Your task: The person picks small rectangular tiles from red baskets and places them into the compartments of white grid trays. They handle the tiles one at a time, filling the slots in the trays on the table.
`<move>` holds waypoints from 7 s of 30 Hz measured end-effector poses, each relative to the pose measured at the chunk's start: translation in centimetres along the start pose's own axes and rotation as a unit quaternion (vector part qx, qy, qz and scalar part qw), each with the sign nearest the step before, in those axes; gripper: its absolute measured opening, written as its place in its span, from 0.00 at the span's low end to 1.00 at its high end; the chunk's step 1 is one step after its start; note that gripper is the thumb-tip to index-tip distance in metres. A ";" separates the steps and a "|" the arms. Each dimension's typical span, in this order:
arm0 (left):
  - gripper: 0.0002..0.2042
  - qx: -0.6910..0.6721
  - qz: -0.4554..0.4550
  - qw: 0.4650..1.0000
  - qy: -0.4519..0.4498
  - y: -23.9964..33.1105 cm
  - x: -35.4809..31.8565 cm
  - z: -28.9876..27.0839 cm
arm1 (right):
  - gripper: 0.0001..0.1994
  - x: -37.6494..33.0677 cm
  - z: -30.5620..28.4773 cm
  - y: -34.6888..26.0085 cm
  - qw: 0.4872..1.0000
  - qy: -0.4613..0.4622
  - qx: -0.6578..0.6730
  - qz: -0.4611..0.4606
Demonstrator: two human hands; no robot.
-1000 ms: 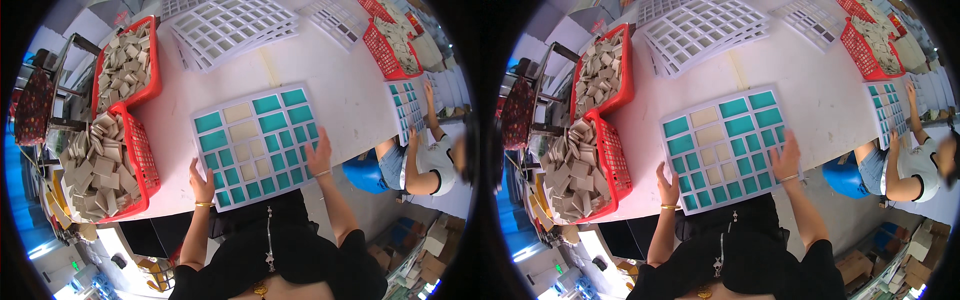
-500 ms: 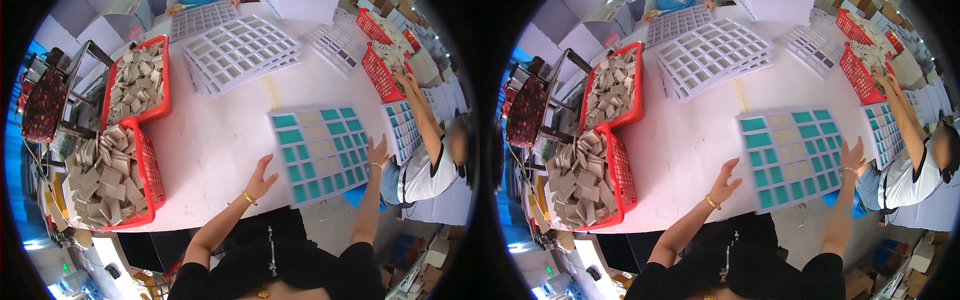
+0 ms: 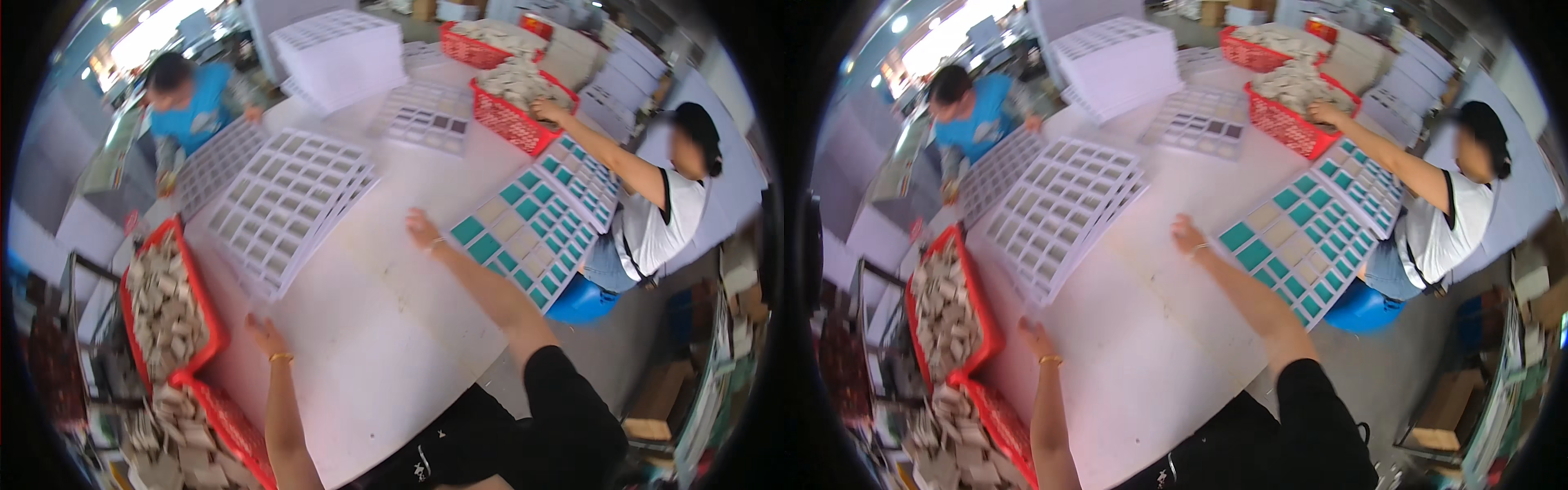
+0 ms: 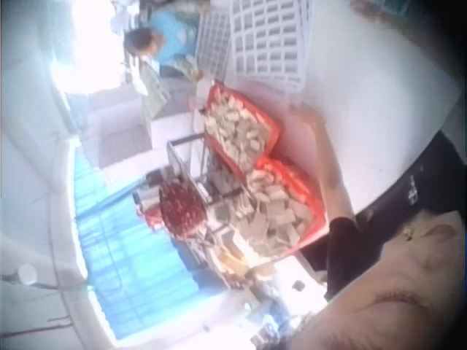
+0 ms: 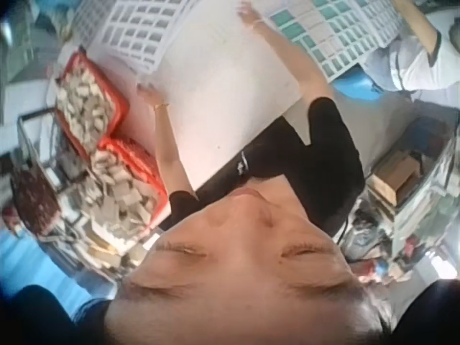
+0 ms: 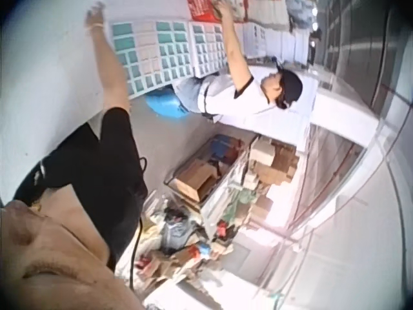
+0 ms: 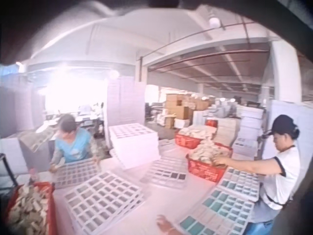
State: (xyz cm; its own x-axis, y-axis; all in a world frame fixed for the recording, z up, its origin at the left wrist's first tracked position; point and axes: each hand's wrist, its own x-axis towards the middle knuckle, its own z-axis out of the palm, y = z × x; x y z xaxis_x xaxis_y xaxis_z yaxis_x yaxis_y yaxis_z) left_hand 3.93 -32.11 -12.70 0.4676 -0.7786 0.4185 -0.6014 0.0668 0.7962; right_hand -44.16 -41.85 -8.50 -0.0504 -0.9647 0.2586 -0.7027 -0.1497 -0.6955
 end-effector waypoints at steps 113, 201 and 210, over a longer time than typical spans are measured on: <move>0.21 0.132 0.103 0.977 -0.129 20.6 -10.4 -18.8 | 0.18 -12.9 -5.9 -18.4 0.912 -0.077 0.404 -0.007; 0.10 -0.143 -0.065 0.976 0.150 3.7 18.3 -15.6 | 0.14 -19.5 -0.2 -27.3 0.892 -0.305 -0.134 -0.304; 0.10 -0.428 -0.243 0.836 -0.244 20.2 7.5 -13.9 | 0.20 -14.7 -1.1 -28.1 0.940 -0.238 0.220 -0.109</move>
State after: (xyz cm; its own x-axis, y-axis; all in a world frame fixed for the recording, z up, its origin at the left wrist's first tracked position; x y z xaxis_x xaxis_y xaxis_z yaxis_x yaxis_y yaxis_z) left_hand 4.29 -27.95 12.58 0.0764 -0.9913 -0.1068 0.3630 -0.0721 0.9290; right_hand -24.50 -23.20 7.98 0.4571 -0.8729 0.1705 -0.2924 -0.3285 -0.8981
